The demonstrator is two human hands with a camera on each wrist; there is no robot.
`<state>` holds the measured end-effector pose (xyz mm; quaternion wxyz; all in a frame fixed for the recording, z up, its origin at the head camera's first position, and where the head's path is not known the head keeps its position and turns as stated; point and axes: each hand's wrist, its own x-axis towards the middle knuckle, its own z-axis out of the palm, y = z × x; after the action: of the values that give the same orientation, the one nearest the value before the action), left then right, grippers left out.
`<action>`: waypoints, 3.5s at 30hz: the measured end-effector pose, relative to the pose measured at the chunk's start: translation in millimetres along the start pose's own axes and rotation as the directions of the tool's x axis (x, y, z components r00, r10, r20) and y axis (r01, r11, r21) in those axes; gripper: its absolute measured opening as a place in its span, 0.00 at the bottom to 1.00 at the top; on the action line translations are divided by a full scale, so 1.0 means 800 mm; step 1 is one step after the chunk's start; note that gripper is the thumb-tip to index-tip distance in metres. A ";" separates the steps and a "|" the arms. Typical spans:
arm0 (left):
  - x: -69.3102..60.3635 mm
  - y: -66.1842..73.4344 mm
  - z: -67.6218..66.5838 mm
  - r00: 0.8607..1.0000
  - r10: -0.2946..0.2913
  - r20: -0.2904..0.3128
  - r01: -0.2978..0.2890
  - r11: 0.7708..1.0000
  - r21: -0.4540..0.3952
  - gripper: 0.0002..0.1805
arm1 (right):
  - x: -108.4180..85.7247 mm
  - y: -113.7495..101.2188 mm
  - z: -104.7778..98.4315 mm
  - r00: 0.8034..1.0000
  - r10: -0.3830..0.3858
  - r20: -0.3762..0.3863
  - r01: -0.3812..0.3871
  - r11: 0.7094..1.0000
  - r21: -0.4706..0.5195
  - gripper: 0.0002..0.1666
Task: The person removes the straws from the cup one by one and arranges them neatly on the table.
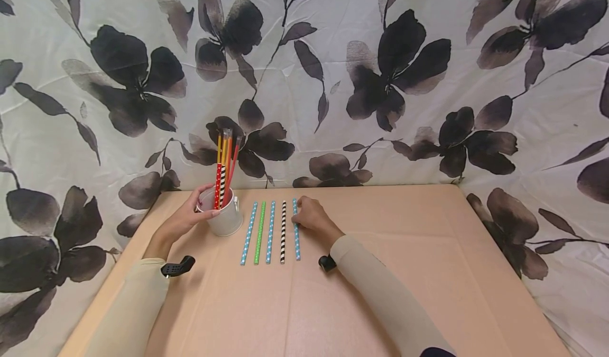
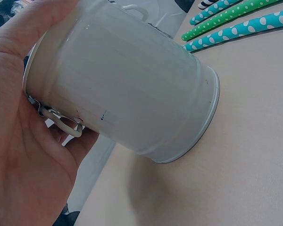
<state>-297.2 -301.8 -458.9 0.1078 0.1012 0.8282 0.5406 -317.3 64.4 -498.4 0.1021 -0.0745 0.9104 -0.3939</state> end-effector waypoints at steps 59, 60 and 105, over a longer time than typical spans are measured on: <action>0.008 -0.007 0.003 0.999 0.010 -0.039 -0.009 1.000 0.014 0.52 | 0.037 -0.103 0.003 0.953 -0.302 0.016 0.290 0.928 0.235 0.18; 0.008 -0.007 0.004 0.999 0.007 -0.041 -0.007 1.000 0.015 0.52 | 0.037 -0.106 0.005 0.949 -0.314 0.023 0.300 0.923 0.240 0.19; 0.009 -0.016 0.000 0.997 0.073 -0.023 -0.072 0.997 0.008 0.48 | 0.058 -0.185 0.073 0.975 -0.203 -0.094 0.223 0.888 0.402 0.18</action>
<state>-304.9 -305.1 -471.2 0.0782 0.1254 0.8271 0.5423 -339.8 -87.2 -435.0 0.0491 -0.1410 0.7961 -0.5865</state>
